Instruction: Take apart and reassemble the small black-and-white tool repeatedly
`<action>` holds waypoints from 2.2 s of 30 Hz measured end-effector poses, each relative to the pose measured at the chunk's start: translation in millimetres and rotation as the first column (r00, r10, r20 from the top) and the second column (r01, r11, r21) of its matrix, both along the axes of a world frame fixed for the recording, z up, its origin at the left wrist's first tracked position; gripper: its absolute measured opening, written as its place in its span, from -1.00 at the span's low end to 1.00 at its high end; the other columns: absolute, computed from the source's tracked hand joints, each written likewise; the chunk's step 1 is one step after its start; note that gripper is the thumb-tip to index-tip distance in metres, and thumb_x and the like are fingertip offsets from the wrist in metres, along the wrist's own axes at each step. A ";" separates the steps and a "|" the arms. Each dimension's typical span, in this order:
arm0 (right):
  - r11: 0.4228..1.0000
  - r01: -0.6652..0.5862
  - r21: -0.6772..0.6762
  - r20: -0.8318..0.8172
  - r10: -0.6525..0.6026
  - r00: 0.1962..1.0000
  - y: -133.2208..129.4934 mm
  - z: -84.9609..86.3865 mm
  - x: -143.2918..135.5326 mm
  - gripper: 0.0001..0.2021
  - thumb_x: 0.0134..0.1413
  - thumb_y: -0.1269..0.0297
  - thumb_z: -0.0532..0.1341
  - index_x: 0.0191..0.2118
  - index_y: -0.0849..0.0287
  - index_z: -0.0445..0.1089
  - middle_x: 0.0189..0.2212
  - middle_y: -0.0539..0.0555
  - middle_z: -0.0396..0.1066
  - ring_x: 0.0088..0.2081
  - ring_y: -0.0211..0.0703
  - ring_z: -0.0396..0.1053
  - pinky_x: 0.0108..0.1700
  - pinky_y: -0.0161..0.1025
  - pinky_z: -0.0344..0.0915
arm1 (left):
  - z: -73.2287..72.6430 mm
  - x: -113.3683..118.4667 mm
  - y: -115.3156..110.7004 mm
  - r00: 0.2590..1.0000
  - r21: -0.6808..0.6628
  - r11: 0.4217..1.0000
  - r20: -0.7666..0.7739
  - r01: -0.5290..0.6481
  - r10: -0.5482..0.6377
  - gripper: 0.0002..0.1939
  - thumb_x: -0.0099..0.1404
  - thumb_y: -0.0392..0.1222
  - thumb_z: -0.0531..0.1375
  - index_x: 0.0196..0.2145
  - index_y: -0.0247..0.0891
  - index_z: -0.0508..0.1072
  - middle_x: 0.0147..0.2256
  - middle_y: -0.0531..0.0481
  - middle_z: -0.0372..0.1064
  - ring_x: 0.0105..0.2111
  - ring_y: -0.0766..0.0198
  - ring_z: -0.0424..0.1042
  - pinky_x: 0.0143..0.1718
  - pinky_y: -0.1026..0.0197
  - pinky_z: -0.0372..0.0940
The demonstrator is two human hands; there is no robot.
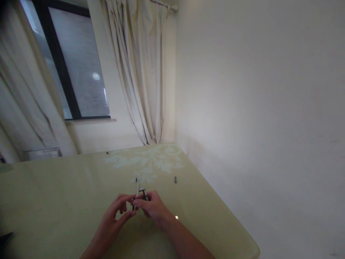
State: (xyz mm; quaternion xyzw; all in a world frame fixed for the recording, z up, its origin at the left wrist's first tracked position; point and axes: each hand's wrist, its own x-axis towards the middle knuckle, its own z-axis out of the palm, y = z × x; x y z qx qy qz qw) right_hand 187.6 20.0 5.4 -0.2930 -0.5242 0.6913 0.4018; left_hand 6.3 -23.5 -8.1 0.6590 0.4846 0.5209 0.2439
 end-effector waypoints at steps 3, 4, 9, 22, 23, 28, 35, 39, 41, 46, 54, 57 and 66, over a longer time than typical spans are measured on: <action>1.000 -0.004 0.015 -0.010 0.004 1.000 0.5 -0.7 -0.3 -0.63 -0.10 0.02 0.48 -0.32 0.26 0.57 -0.59 -0.08 0.35 -0.69 -0.48 -0.08 -0.63 -0.35 -0.24 | -0.9 0.5 1.5 1.000 -0.001 1.000 0.019 -0.008 0.008 -0.63 0.17 0.06 0.39 -0.07 -0.01 0.64 -0.21 -0.09 0.46 -0.37 0.15 0.35 -0.27 0.13 0.37; 1.000 -0.005 0.017 -0.010 0.006 1.000 0.8 -1.3 -0.5 -0.64 -0.10 0.03 0.47 -0.32 0.25 0.57 -0.59 -0.08 0.34 -0.68 -0.48 -0.07 -0.63 -0.35 -0.23 | -1.1 0.9 1.9 1.000 0.005 1.000 0.030 -0.008 0.008 -0.64 0.17 0.05 0.39 -0.06 -0.01 0.64 -0.21 -0.08 0.46 -0.37 0.16 0.35 -0.27 0.13 0.37; 0.996 0.036 0.078 0.054 -0.040 0.998 3.0 -4.6 -0.2 -0.64 -0.09 0.01 0.45 -0.34 0.23 0.53 -0.60 -0.10 0.29 -0.65 -0.43 -0.04 -0.58 -0.34 -0.14 | -0.7 1.6 2.7 0.998 -0.006 1.000 0.069 -0.003 0.003 -0.58 0.16 0.07 0.39 -0.02 -0.02 0.62 -0.22 -0.04 0.45 -0.40 0.22 0.35 -0.28 0.17 0.35; 0.559 0.047 0.828 0.230 -0.415 0.880 -7.8 10.6 9.6 -0.95 0.01 0.32 0.33 -0.36 0.14 0.52 -0.47 -0.01 0.37 -0.41 -0.22 0.31 -0.33 -0.32 0.18 | -25.6 -5.1 12.7 0.901 -0.418 0.870 0.429 0.262 -0.065 -0.39 0.11 0.42 0.30 -0.41 -0.29 0.50 -0.64 0.17 0.06 -0.62 0.42 0.02 -0.58 0.32 -0.08; 0.546 0.034 0.837 0.238 -0.419 0.876 -8.0 10.3 10.2 -0.93 0.02 0.31 0.33 -0.32 0.13 0.53 -0.46 0.00 0.39 -0.41 -0.22 0.32 -0.33 -0.32 0.19 | -24.4 -4.3 11.8 0.896 -0.422 0.863 0.438 0.278 -0.074 -0.40 0.11 0.40 0.31 -0.41 -0.29 0.49 -0.64 0.19 0.02 -0.62 0.43 -0.01 -0.58 0.33 -0.10; 0.503 -0.018 0.864 0.271 -0.435 0.859 -7.6 8.8 14.8 -0.86 0.03 0.29 0.33 -0.24 0.11 0.55 -0.38 0.03 0.46 -0.37 -0.21 0.38 -0.30 -0.34 0.24 | -10.9 2.5 7.6 0.869 -0.461 0.828 0.490 0.319 -0.063 -0.36 -0.07 0.37 0.43 -0.35 -0.31 0.56 -0.59 0.18 0.09 -0.61 0.46 -0.03 -0.58 0.33 -0.11; 0.420 -0.122 0.899 0.327 -0.459 0.826 -8.4 6.5 18.3 -0.70 -0.05 0.31 0.36 -0.11 0.03 0.57 -0.32 0.02 0.51 -0.33 -0.20 0.42 -0.26 -0.33 0.23 | -7.1 0.5 0.0 0.834 -0.455 0.814 0.548 0.363 -0.065 -0.39 -0.01 0.26 0.46 -0.17 -0.29 0.64 -0.46 0.03 0.38 -0.54 0.41 0.10 -0.51 0.33 0.02; 0.430 -0.148 0.891 0.350 -0.442 0.826 -10.0 8.1 19.1 -0.66 0.00 0.29 0.35 -0.04 0.02 0.55 -0.28 0.04 0.51 -0.28 -0.18 0.43 -0.21 -0.32 0.26 | 0.0 -2.8 -7.0 0.845 -0.453 0.808 0.525 0.378 -0.101 -0.49 0.11 0.15 0.44 -0.07 -0.20 0.63 -0.21 -0.08 0.54 -0.41 0.33 0.29 -0.41 0.33 0.14; 0.478 -0.119 0.870 0.342 -0.413 0.844 -11.4 10.5 18.6 -0.69 0.05 0.26 0.34 -0.03 0.04 0.54 -0.27 0.05 0.50 -0.27 -0.17 0.42 -0.19 -0.31 0.27 | 3.8 -3.7 -8.1 0.850 -0.455 0.809 0.517 0.372 -0.100 -0.48 0.12 0.14 0.43 -0.02 -0.16 0.62 -0.15 -0.09 0.55 -0.34 0.28 0.36 -0.36 0.32 0.19; 0.693 0.073 0.717 0.237 -0.342 0.909 -14.8 15.2 12.0 -0.76 0.30 0.09 0.21 -0.07 0.12 0.43 -0.33 0.02 0.39 -0.33 -0.21 0.30 -0.27 -0.31 0.22 | 8.8 -5.9 -4.1 0.841 -0.375 0.890 0.541 0.260 -0.018 -0.33 0.06 0.21 0.44 0.08 -0.10 0.56 -0.03 -0.13 0.51 -0.23 0.19 0.42 -0.27 0.24 0.30; 0.767 0.132 0.628 0.173 -0.303 0.937 -15.9 18.3 0.8 -0.71 0.35 0.04 0.19 -0.17 0.15 0.52 -0.35 0.02 0.38 -0.31 -0.21 0.29 -0.25 -0.29 0.17 | 7.5 -5.1 2.4 0.839 -0.260 0.954 0.545 0.152 0.014 -0.30 0.05 0.13 0.47 0.12 -0.15 0.53 -0.38 0.03 0.41 -0.23 0.19 0.41 -0.19 0.21 0.32; 0.760 0.139 0.635 0.176 -0.318 0.931 -16.1 17.6 0.6 -0.70 0.34 0.03 0.20 -0.21 0.15 0.54 -0.37 0.02 0.39 -0.32 -0.20 0.30 -0.25 -0.28 0.18 | 5.3 -6.2 2.9 0.844 -0.254 0.953 0.537 0.163 -0.001 -0.33 0.08 0.10 0.46 0.12 -0.14 0.53 -0.39 0.04 0.41 -0.22 0.18 0.41 -0.17 0.21 0.31; 0.716 0.127 0.687 0.178 -0.335 0.925 -17.2 16.7 1.1 -0.70 0.36 0.04 0.20 -0.15 0.12 0.59 -0.37 0.03 0.42 -0.30 -0.19 0.33 -0.20 -0.28 0.21 | 3.1 -8.4 0.2 0.856 -0.259 0.950 0.517 0.172 -0.014 -0.39 0.09 0.04 0.47 0.09 -0.13 0.56 -0.25 -0.02 0.51 -0.20 0.18 0.41 -0.15 0.21 0.32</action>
